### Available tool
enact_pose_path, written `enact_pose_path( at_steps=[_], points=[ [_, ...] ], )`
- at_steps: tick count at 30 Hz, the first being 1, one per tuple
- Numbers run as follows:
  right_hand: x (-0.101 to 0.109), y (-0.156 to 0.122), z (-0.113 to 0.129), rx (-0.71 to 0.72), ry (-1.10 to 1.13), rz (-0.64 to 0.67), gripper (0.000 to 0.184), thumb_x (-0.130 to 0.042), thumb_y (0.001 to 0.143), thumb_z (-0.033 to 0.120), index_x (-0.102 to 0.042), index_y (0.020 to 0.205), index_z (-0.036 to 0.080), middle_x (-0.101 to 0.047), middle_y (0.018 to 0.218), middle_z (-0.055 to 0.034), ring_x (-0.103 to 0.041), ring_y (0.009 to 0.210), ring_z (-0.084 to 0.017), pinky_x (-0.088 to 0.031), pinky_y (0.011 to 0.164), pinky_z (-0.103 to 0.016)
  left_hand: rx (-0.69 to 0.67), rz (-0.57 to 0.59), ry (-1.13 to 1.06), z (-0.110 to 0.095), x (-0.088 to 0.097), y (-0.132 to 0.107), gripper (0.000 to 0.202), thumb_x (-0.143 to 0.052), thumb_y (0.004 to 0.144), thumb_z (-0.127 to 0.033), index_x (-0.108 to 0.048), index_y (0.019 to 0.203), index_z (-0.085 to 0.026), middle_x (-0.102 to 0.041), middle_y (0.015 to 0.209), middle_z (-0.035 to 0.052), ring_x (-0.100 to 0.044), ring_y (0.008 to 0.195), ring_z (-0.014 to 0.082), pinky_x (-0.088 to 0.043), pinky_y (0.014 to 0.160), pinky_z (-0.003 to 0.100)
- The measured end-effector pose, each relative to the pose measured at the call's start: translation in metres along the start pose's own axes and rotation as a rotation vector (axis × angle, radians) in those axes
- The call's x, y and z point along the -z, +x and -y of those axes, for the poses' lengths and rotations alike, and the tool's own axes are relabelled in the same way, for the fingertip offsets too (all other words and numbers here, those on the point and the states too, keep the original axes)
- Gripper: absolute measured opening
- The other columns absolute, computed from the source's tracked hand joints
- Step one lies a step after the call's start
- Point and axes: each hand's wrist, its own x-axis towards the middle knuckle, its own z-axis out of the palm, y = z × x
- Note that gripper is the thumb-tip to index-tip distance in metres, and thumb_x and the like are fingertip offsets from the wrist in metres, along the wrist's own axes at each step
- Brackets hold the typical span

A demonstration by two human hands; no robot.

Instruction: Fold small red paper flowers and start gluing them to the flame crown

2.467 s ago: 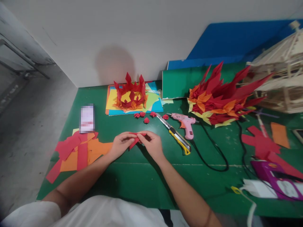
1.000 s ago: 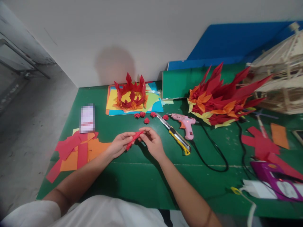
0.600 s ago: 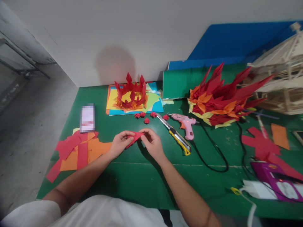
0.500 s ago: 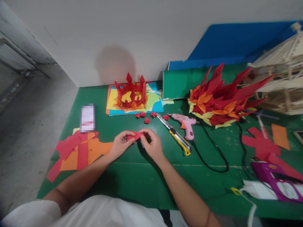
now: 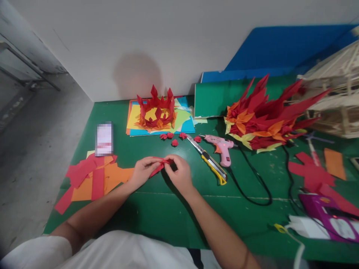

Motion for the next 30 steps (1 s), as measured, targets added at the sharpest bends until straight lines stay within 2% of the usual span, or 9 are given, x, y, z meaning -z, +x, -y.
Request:
enact_pose_path(
  at_steps=[5,10,16,22,30],
  points=[
    [0.001,0.003,0.000,0.136,-0.073,-0.034,0.004,-0.057,0.081,0.019,-0.060,0.081,0.022,-0.068,0.083,-0.0019,-0.061,0.078,-0.017,-0.048,0.075,-0.033,-0.048,-0.008,0.069,-0.001,0.000,0.000,0.017,-0.059,0.079,-0.026,-0.073,0.087,-0.020,-0.072,0.086,0.0063,-0.063,0.084,0.0168,-0.049,0.080,0.029],
    [0.002,0.005,0.003,0.258,-0.174,-0.040,0.005,-0.058,0.082,0.021,-0.061,0.078,0.022,-0.066,0.080,-0.0028,-0.060,0.076,-0.018,-0.047,0.071,-0.034,0.021,-0.051,-0.025,0.002,-0.003,0.000,0.013,-0.065,0.073,-0.024,-0.072,0.081,-0.017,-0.072,0.083,0.0065,-0.065,0.078,0.0162,-0.052,0.075,0.029],
    [0.003,0.006,0.004,0.305,-0.246,-0.034,0.007,-0.057,0.083,0.021,-0.061,0.078,0.022,-0.064,0.077,-0.0033,-0.058,0.074,-0.018,-0.046,0.068,-0.034,0.121,0.001,-0.144,0.005,-0.003,0.002,0.019,-0.068,0.070,-0.025,-0.070,0.086,-0.016,-0.072,0.090,0.0081,-0.066,0.082,0.0176,-0.052,0.080,0.032],
    [0.002,0.004,-0.003,0.346,-0.264,-0.020,0.005,-0.057,0.084,0.021,-0.061,0.084,0.021,-0.066,0.080,-0.0040,-0.058,0.076,-0.019,-0.048,0.070,-0.034,0.071,0.005,-0.059,0.011,0.000,0.003,0.022,-0.068,0.071,-0.026,-0.069,0.091,-0.015,-0.071,0.095,0.0099,-0.064,0.089,0.0197,-0.050,0.087,0.036],
    [0.004,0.005,-0.005,0.432,-0.345,0.026,0.010,-0.055,0.086,0.021,-0.065,0.084,0.021,-0.067,0.079,-0.0045,-0.057,0.073,-0.018,-0.048,0.068,-0.033,0.086,0.009,-0.113,0.010,0.000,0.004,0.022,-0.070,0.066,-0.022,-0.069,0.087,-0.015,-0.071,0.093,0.0094,-0.065,0.087,0.0190,-0.049,0.087,0.036]
  ],
)
